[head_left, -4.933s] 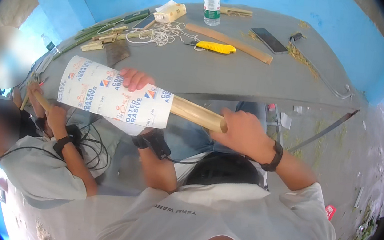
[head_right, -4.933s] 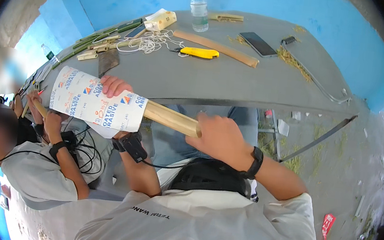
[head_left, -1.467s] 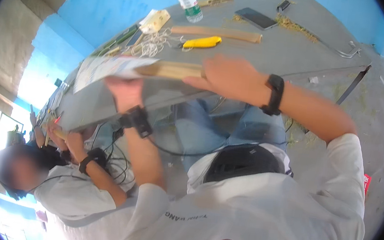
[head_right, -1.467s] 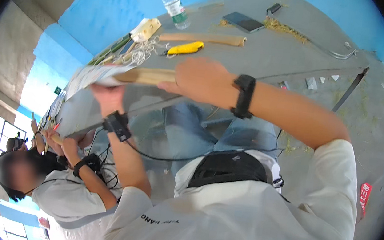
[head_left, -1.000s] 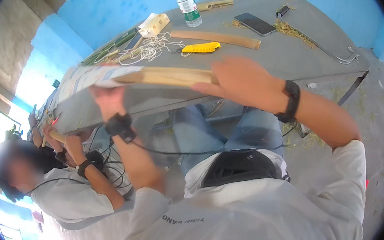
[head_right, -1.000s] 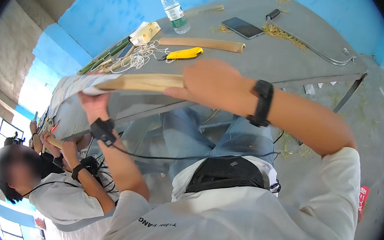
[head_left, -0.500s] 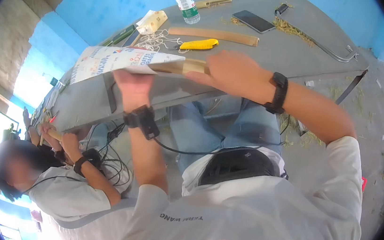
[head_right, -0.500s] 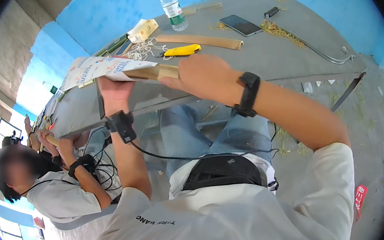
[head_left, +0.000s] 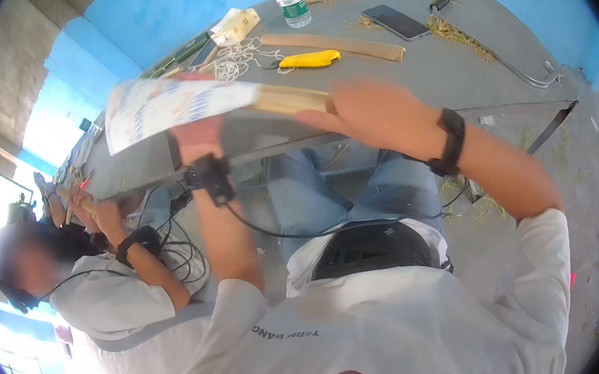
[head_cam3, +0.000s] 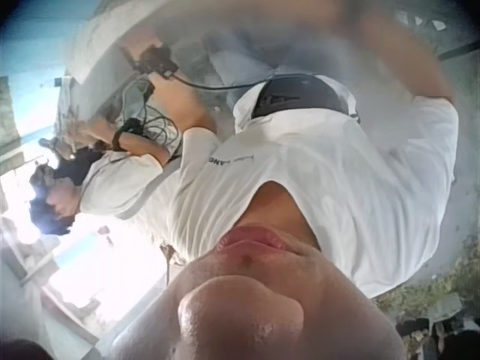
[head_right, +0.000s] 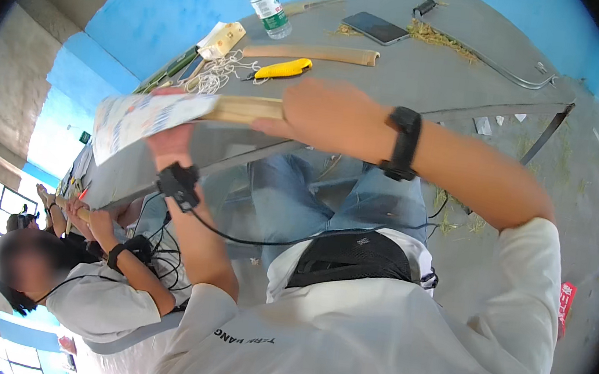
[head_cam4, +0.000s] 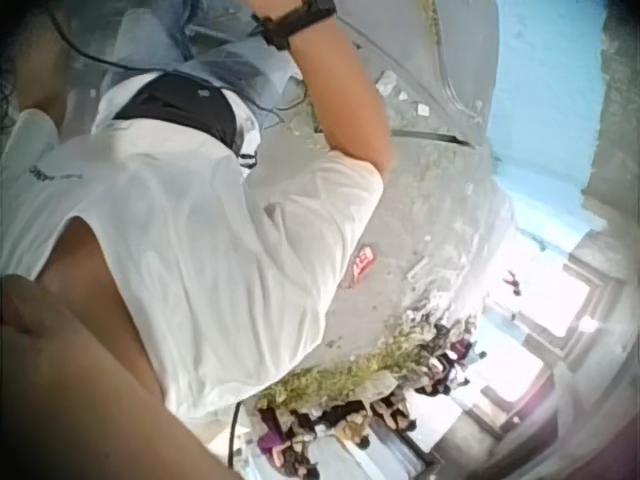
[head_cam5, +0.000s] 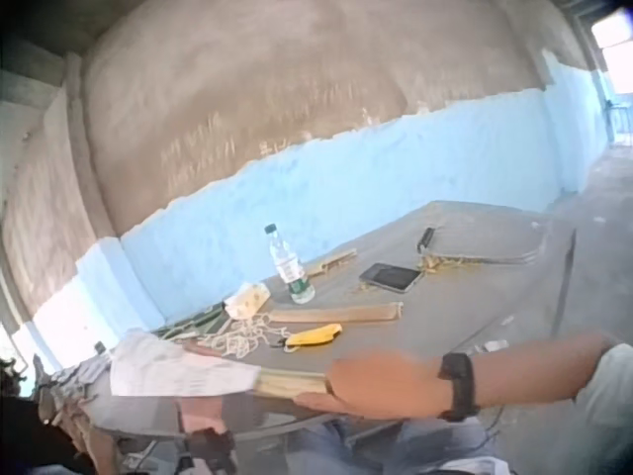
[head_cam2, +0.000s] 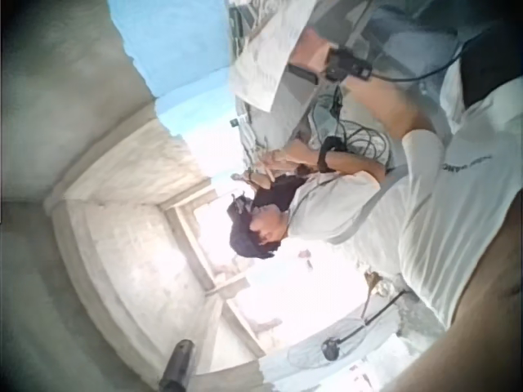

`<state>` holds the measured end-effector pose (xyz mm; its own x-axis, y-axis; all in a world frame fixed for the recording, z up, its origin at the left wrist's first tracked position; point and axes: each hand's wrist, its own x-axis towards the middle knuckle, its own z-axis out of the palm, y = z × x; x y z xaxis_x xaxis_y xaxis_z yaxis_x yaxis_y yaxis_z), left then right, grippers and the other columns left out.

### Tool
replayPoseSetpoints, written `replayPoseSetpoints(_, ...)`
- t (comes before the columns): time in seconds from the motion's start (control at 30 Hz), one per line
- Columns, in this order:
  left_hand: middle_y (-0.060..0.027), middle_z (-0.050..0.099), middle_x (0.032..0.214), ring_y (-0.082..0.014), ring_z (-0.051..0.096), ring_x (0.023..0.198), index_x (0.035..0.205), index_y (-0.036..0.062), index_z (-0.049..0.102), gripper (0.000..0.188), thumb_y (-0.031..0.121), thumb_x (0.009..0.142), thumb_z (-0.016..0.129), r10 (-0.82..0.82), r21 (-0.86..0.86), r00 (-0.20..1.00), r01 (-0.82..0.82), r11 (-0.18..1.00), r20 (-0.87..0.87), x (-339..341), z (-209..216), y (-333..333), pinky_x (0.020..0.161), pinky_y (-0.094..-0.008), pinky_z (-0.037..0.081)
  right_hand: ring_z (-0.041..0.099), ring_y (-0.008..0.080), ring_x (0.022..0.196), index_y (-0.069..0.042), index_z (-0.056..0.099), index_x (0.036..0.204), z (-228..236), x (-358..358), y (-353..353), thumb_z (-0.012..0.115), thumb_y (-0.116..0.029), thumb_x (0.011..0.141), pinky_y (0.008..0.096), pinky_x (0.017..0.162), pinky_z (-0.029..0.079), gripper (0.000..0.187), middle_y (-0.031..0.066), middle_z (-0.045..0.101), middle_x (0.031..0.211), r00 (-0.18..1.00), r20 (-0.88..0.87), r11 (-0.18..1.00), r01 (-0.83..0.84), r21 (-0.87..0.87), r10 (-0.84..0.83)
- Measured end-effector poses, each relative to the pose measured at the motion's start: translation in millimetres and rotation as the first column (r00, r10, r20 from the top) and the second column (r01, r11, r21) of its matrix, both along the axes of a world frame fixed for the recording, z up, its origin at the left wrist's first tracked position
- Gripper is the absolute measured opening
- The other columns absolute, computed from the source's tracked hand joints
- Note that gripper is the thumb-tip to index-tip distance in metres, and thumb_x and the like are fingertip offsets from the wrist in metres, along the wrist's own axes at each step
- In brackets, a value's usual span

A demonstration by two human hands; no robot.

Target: The person is manually sanding a bamboo pole with a sheet of sandpaper.

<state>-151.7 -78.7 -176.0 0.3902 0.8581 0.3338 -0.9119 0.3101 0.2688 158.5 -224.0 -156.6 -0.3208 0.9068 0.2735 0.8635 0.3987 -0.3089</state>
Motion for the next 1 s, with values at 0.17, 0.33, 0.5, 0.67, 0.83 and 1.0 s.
replayPoseSetpoints(0.17, -0.0066, 0.063, 0.101, -0.0255, 0.055, 0.106, 0.101, 0.0112, 0.059, 0.041, 0.046, 0.084, 0.071, -0.181, 0.252, 0.968, 0.135, 0.958, 0.173, -15, -6, 0, 0.1, -0.0492, 0.043, 0.066, 0.0406, 0.067, 0.003, 0.07, 0.075, -1, 1, 2, 0.047, -0.071, 0.099, 0.0505, 0.066, 0.055, 0.081, 0.022, 0.066, 0.071, 0.999, 0.033, 0.996, -0.032, -0.077, 0.035)
replayPoseSetpoints(0.33, -0.0059, 0.059, 0.094, -0.0227, 0.057, 0.096, 0.1, 0.0114, 0.058, 0.035, 0.042, 0.086, 0.07, -0.237, 0.049, 0.939, 0.232, 0.972, 0.248, -6, -8, -4, 0.096, -0.0506, 0.044, 0.066, 0.041, 0.068, 0.003, 0.07, 0.075, -4, -9, 6, 0.048, -0.071, 0.099, 0.0509, 0.068, 0.055, 0.081, 0.0227, 0.067, 0.07, 0.988, -0.118, 0.995, -0.102, -0.011, 0.1)
replayPoseSetpoints(0.5, -0.0036, 0.059, 0.098, -0.0209, 0.057, 0.095, 0.108, 0.0104, 0.059, 0.03, 0.038, 0.096, 0.062, 0.04, 0.158, 0.983, -0.069, 0.985, 0.182, 7, -11, -13, 0.093, -0.0422, 0.047, 0.066, 0.0428, 0.07, 0.003, 0.07, 0.077, -5, -4, 1, 0.05, -0.069, 0.099, 0.0514, 0.07, 0.055, 0.078, 0.024, 0.066, 0.072, 1.0, -0.014, 0.999, -0.021, -0.044, 0.021)
replayPoseSetpoints(0.67, -0.0044, 0.062, 0.091, -0.0201, 0.06, 0.087, 0.104, 0.0074, 0.061, 0.023, 0.03, 0.098, 0.06, -0.017, -0.03, 0.986, 0.023, 0.999, 0.168, 13, -4, -11, 0.087, -0.0386, 0.049, 0.066, 0.044, 0.071, 0.004, 0.068, 0.084, -12, -3, -4, 0.051, -0.068, 0.099, 0.0516, 0.071, 0.055, 0.076, 0.0241, 0.066, 0.074, 0.997, -0.071, 0.999, 0.003, 0.033, -0.001)
replayPoseSetpoints(0.83, -0.0045, 0.06, 0.085, -0.0202, 0.06, 0.077, 0.1, 0.0056, 0.058, 0.029, 0.034, 0.097, 0.064, 0.003, 0.102, 0.932, -0.043, 0.994, 0.361, 16, 5, -15, 0.079, -0.0356, 0.051, 0.068, 0.0433, 0.076, 0.005, 0.066, 0.093, -12, -2, -9, 0.051, -0.068, 0.099, 0.0522, 0.073, 0.055, 0.076, 0.0244, 0.068, 0.082, 0.999, 0.017, 0.994, 0.046, -0.096, -0.045)
replayPoseSetpoints(1.0, -0.0025, 0.059, 0.085, -0.0188, 0.059, 0.081, 0.102, 0.0081, 0.059, 0.027, 0.035, 0.098, 0.059, -0.014, -0.021, 0.965, 0.02, 1.0, 0.261, 9, 5, -26, 0.083, -0.0373, 0.049, 0.067, 0.0445, 0.077, 0.005, 0.066, 0.09, -7, -3, -10, 0.051, -0.069, 0.099, 0.0526, 0.072, 0.055, 0.075, 0.0257, 0.067, 0.08, 1.0, -0.025, 0.997, 0.003, -0.072, -0.005)
